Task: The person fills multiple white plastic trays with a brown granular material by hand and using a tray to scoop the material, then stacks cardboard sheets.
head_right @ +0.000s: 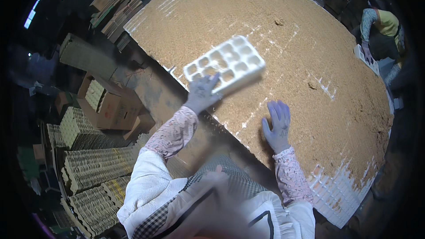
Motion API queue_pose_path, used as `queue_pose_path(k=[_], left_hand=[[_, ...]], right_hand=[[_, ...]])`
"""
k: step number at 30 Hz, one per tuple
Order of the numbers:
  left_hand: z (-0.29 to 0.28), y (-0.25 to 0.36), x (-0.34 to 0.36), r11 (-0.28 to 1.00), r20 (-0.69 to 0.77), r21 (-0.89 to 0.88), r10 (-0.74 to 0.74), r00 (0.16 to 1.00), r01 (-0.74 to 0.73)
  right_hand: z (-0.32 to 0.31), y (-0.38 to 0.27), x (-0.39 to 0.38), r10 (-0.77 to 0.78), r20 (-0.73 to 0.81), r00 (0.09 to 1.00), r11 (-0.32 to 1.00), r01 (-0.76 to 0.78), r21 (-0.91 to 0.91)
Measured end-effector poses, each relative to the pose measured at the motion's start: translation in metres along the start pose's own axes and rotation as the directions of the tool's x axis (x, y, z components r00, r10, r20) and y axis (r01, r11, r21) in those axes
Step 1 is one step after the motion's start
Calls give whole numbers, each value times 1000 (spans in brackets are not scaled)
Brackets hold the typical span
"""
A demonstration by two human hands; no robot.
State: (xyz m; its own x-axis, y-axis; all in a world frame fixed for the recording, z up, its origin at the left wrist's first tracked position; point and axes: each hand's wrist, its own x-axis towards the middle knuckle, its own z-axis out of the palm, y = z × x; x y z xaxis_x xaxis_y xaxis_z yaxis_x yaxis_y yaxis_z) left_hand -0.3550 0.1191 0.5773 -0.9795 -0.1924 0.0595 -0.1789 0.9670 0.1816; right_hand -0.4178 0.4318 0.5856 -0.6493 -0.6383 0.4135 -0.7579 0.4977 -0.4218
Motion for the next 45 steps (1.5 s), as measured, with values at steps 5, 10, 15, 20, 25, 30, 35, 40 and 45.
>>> queue_pose_path(k=[5, 10, 15, 20, 25, 30, 35, 40, 45], left_hand=[[-33, -223, 42, 662, -217, 219, -683, 697, 717], [-23, -360, 37, 510, -73, 154, -848, 524, 846], [-5, -296, 72, 714, -61, 252, -662, 747, 653], [-15, -121, 111, 953, 162, 187, -269, 949, 238], [-24, -36, 100, 995, 216, 79, 39, 976, -57], [-19, -145, 176, 965, 76, 39, -261, 962, 259], [3, -364, 290, 692, -85, 249, -682, 727, 678], [28, -341, 459, 746, -59, 214, -635, 770, 631], [55, -278, 584, 924, -20, 99, -369, 929, 369]], right_hand=[[71, 33, 13, 226, 58, 972, 969, -218, -119], [110, 38, 34, 360, 85, 929, 893, -316, -321], [105, 35, 35, 417, 102, 903, 863, -358, -357], [101, 36, 42, 427, 64, 902, 867, -388, -312], [103, 40, 43, 420, -1, 907, 878, -407, -251], [103, 46, 42, 444, 5, 896, 880, -435, -191], [102, 50, 46, 495, -1, 869, 852, -485, -199], [96, 57, 44, 564, 73, 823, 809, -532, -248], [101, 62, 45, 565, 94, 819, 816, -539, -209]])
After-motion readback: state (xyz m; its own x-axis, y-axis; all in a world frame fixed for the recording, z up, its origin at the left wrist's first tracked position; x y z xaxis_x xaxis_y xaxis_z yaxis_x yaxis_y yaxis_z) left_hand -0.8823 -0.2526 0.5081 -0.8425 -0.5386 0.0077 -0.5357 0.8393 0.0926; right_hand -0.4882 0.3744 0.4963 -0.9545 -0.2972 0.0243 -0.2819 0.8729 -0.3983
